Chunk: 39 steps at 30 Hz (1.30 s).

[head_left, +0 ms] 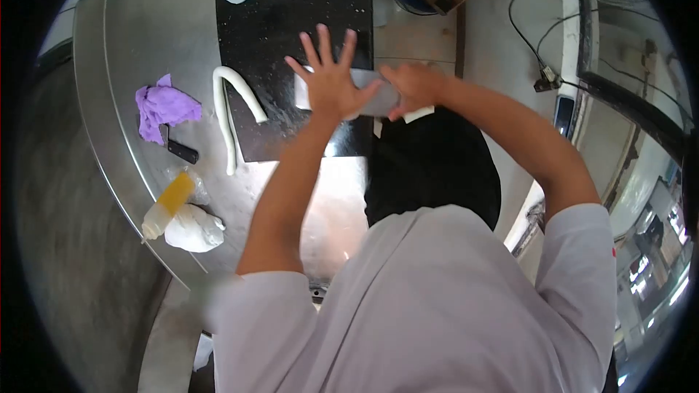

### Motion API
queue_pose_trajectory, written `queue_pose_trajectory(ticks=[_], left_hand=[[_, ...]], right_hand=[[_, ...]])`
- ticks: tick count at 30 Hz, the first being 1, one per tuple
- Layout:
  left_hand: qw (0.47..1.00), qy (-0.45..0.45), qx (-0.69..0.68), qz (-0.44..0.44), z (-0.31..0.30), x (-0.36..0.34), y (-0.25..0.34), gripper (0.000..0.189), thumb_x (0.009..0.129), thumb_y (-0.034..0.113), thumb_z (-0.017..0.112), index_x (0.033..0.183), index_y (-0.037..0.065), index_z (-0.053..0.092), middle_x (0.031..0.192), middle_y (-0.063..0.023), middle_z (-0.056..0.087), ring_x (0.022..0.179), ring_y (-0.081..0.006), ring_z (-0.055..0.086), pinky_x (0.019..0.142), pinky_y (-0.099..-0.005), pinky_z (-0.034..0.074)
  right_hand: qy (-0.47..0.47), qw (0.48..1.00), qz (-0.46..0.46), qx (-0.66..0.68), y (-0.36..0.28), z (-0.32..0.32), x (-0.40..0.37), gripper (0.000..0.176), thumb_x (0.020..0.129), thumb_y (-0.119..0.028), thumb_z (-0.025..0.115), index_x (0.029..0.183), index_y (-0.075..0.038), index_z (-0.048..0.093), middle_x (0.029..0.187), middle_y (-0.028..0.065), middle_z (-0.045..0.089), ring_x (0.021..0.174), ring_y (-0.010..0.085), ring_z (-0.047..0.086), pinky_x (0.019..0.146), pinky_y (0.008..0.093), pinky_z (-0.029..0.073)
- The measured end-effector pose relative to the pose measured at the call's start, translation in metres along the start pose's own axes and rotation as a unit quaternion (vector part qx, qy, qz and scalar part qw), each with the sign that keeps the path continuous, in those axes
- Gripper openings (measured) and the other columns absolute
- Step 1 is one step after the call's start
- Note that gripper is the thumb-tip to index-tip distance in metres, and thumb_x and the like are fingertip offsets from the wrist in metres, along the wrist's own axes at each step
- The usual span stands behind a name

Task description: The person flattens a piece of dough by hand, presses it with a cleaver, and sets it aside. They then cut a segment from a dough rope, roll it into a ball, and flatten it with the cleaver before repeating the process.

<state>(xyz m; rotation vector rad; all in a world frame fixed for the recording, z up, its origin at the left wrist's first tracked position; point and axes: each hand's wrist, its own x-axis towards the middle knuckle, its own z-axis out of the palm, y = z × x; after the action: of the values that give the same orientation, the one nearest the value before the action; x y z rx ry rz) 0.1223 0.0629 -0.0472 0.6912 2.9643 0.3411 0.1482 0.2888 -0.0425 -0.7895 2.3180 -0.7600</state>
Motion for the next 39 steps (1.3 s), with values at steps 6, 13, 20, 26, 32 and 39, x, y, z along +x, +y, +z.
queue_pose_trajectory(ticks=[6, 13, 20, 26, 32, 39], left_hand=[[0.999, 0.029, 0.027, -0.019, 0.005, 0.032, 0.003, 0.108, 0.076, 0.085, 0.058, 0.163, 0.030, 0.027, 0.168, -0.0268, 0.009, 0.152, -0.0558, 0.006, 0.104, -0.0864, 0.006], [0.999, 0.004, 0.029, -0.018, 0.002, 0.022, -0.009, 0.112, 0.074, 0.086, 0.059, 0.164, 0.033, 0.021, 0.171, -0.0216, 0.004, 0.154, -0.0521, 0.002, 0.110, -0.0816, 0.004], [0.993, 0.074, 0.039, -0.084, 0.006, 0.051, -0.003, 0.109, 0.075, 0.083, 0.061, 0.163, 0.028, 0.026, 0.168, -0.0221, 0.015, 0.151, -0.0561, 0.011, 0.106, -0.0849, 0.008], [0.999, 0.030, 0.023, -0.030, 0.010, 0.023, -0.002, 0.110, 0.076, 0.082, 0.062, 0.164, 0.029, 0.023, 0.169, -0.0220, 0.012, 0.152, -0.0558, 0.006, 0.109, -0.0828, 0.004], [0.995, 0.051, 0.050, -0.068, 0.004, 0.056, 0.002, 0.110, 0.076, 0.082, 0.061, 0.164, 0.029, 0.022, 0.169, -0.0219, 0.011, 0.151, -0.0574, 0.009, 0.105, -0.0858, 0.010], [0.999, 0.012, 0.033, -0.025, 0.007, 0.029, 0.000, 0.114, 0.072, 0.086, 0.061, 0.163, 0.027, 0.025, 0.169, -0.0229, 0.010, 0.151, -0.0571, 0.005, 0.106, -0.0852, 0.007]], right_hand=[[0.016, 0.998, -0.051, -0.016, 0.031, -0.036, 0.017, 0.084, 0.075, -0.054, 0.083, 0.125, 0.000, 0.043, 0.089, 0.0247, 0.068, 0.092, 0.0457, 0.068, 0.074, 0.0499, 0.053], [-0.001, 0.999, -0.025, 0.021, 0.006, -0.039, 0.016, 0.084, 0.067, -0.053, 0.089, 0.119, -0.002, 0.047, 0.082, 0.0228, 0.067, 0.084, 0.0471, 0.067, 0.072, 0.0520, 0.052], [0.007, 0.995, -0.093, -0.023, 0.049, -0.067, 0.043, 0.085, 0.071, -0.051, 0.087, 0.125, 0.000, 0.046, 0.097, 0.0255, 0.069, 0.095, 0.0438, 0.069, 0.082, 0.0498, 0.054], [-0.055, 0.998, -0.007, -0.029, 0.016, -0.047, 0.020, 0.085, 0.071, -0.049, 0.088, 0.126, -0.002, 0.044, 0.094, 0.0218, 0.067, 0.095, 0.0457, 0.067, 0.080, 0.0498, 0.054], [0.080, 0.992, -0.091, -0.017, 0.049, -0.055, 0.029, 0.085, 0.070, -0.047, 0.089, 0.128, -0.003, 0.045, 0.095, 0.0243, 0.066, 0.099, 0.0440, 0.066, 0.081, 0.0513, 0.052], [-0.131, 0.991, 0.030, -0.003, 0.019, -0.054, 0.031, 0.097, 0.063, -0.044, 0.094, 0.131, 0.003, 0.044, 0.108, 0.0284, 0.065, 0.102, 0.0469, 0.067, 0.087, 0.0490, 0.055]])
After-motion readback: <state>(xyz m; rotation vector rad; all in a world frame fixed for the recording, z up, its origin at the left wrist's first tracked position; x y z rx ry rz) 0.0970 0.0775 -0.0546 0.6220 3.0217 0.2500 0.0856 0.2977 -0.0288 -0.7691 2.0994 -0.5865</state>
